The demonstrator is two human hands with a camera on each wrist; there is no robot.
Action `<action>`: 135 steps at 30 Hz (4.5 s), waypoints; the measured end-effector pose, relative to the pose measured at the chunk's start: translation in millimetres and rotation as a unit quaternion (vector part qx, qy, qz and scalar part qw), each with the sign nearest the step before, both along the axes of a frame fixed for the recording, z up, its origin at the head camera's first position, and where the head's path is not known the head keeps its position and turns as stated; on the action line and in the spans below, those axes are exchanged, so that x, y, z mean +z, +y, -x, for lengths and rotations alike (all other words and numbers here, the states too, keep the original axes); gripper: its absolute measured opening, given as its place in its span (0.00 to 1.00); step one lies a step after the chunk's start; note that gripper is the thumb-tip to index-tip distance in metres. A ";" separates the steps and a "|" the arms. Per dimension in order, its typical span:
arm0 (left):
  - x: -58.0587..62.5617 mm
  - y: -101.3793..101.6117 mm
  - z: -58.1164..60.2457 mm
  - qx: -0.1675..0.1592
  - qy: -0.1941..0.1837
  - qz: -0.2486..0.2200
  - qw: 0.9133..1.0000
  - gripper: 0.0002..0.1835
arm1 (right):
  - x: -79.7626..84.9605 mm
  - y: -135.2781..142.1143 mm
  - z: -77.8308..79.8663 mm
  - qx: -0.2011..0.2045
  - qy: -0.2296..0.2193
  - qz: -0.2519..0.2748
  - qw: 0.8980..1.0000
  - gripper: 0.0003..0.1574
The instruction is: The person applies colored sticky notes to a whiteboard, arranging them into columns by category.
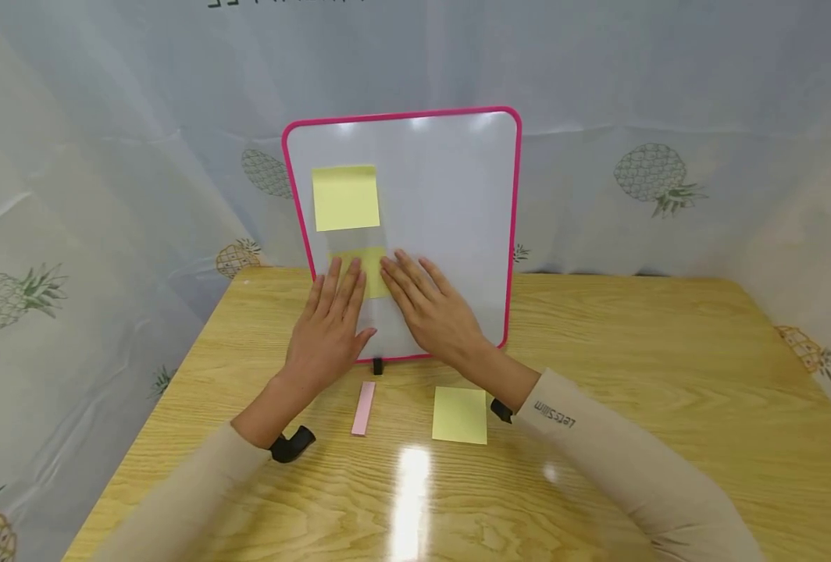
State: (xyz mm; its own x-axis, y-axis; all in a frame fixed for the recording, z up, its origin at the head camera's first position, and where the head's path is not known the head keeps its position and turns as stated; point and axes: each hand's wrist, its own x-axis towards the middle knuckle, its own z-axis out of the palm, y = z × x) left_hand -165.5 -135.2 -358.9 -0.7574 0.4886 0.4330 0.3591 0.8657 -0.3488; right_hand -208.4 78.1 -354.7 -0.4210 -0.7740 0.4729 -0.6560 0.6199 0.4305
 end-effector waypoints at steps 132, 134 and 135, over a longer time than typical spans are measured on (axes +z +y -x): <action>-55.2 -38.5 -82.0 -0.135 -0.078 -0.245 0.957 0.31 | -64.4 -30.2 -90.6 0.134 -0.357 0.165 0.910 0.18; -56.7 -39.7 -85.0 -0.135 -0.089 -0.251 0.954 0.31 | -66.9 -31.6 -91.6 0.129 -0.376 0.170 0.902 0.18; -57.5 -40.3 -86.4 -0.136 -0.094 -0.253 0.953 0.31 | -68.8 -32.4 -91.9 0.126 -0.381 0.172 0.900 0.19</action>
State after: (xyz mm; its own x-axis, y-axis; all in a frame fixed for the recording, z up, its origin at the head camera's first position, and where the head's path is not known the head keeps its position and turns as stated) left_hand -79.0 -175.5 -416.4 -0.7198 0.4419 0.5354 0.6089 0.7722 0.1814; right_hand -116.4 45.7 -423.5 -0.5564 -0.7528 0.3517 -0.8177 0.4209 -0.3928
